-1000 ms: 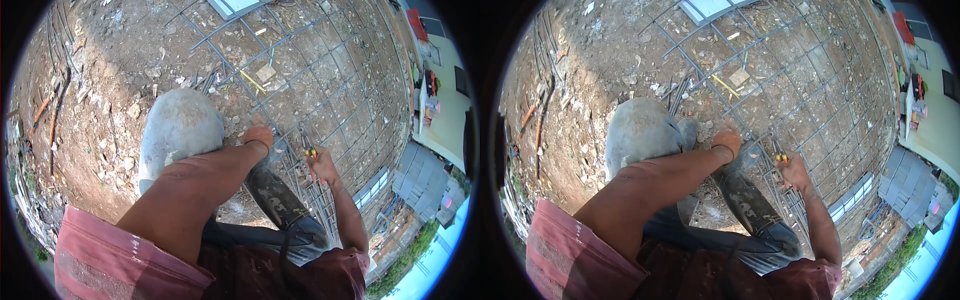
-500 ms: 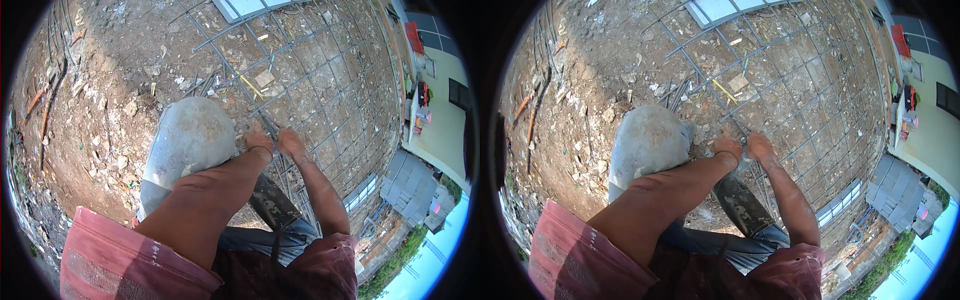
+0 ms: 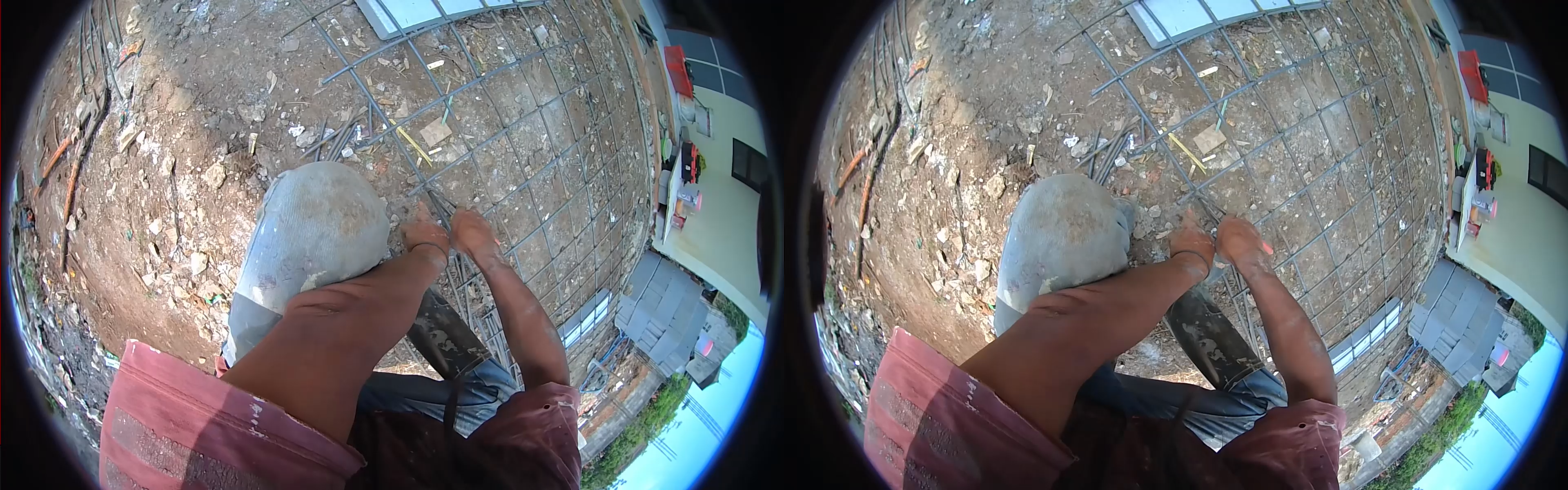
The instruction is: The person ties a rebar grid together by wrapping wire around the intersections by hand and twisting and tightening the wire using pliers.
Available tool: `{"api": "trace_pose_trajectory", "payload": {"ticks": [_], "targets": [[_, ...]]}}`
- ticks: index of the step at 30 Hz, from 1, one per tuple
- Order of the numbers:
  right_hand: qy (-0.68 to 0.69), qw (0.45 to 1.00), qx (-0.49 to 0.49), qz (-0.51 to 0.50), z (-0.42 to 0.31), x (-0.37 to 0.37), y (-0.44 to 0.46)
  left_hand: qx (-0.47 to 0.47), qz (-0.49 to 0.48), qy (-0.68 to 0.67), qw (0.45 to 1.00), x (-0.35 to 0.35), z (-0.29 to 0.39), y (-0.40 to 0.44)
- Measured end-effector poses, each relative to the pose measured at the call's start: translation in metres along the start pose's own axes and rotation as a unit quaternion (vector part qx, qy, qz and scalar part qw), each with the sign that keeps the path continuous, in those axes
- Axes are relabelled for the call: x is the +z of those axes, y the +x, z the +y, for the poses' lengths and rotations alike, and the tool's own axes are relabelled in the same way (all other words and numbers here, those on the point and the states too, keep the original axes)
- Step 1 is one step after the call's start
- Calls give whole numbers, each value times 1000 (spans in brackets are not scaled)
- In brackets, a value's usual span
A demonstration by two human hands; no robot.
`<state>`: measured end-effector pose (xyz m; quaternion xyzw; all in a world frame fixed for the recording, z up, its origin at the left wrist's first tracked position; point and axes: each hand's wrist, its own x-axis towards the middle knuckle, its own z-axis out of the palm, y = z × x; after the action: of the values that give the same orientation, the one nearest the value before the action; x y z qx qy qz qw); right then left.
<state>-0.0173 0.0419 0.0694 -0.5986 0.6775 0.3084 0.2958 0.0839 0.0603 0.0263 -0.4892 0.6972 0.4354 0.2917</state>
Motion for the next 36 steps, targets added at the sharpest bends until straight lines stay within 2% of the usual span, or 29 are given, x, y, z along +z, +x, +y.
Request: {"api": "trace_pose_trajectory", "payload": {"ticks": [1, 5, 7, 8, 10, 11, 13, 14, 15, 16, 17, 18, 20, 22, 24, 26, 28, 30, 31, 33, 35, 36], "targets": [[-3, 998, 21, -56, -4, -11, -3, -6, 3, 0, 1000, 2, 0, 3], [-50, 997, 41, -43, -15, -23, -11, -7, 6, -5, 1000, 1, 2, 3], [-156, 986, 6, 61, -17, -23, -17, 7, 19, -9, 1000, -2, 0, -3], [-156, 986, 6, 60, -16, -22, -18, 20, 31, -13, 999, -3, -1, -6], [-270, 954, -20, 129, -11, -22, -19, 29, 32, -28, 999, -7, -2, -9], [-270, 954, -20, 130, -6, -21, -14, 39, 34, -42, 998, -9, -2, -11], [-88, 996, -13, 8, 7, -23, 3, 30, 39, -68, 996, -12, 0, -15], [-87, 996, -15, 9, 11, -30, 7, 22, 44, -93, 994, -14, 1, -18], [55, 991, 28, -122, 16, -38, 11, -10, 126, -156, 980, -14, 11, -26], [193, 947, 69, -246, 17, -45, 13, -42, 209, -218, 952, -14, 26, -40], [194, 948, 66, -242, 14, -43, 12, -16, 258, -217, 941, -16, 42, -60], [288, 924, 84, -236, 10, -33, 9, 10, 306, -214, 928, -22, 55, -89], [467, 849, 115, -221, -3, -4, 0, 177, 275, -261, 908, -61, 65, -164], [628, 736, 149, -202, -16, 23, -10, 329, 251, -306, 857, -65, 83, -203], [654, 716, 166, -180, -33, 38, -11, 397, 296, -326, 805, -49, 116, -223], [678, 693, 190, -157, -43, 38, -18, 421, 252, -335, 804, -57, 121, -242], [648, 731, 189, -100, -52, 23, -28, 441, 210, -345, 802, -69, 122, -250], [665, 719, 191, -67, -54, 46, -22, 421, 121, -355, 826, -74, 122, -251], [669, 715, 195, -49, -59, 47, -22, 414, 161, -358, 822, -71, 124, -248], [673, 712, 198, -29, -58, 41, -23, 410, 161, -360, 822, -69, 130, -236], [546, 815, 185, -68, -60, 2, -36, 411, 155, -361, 823, -70, 135, -228], [549, 811, 191, -65, -55, -1, -33, 408, 176, -382, 810, -72, 137, -225]]}}
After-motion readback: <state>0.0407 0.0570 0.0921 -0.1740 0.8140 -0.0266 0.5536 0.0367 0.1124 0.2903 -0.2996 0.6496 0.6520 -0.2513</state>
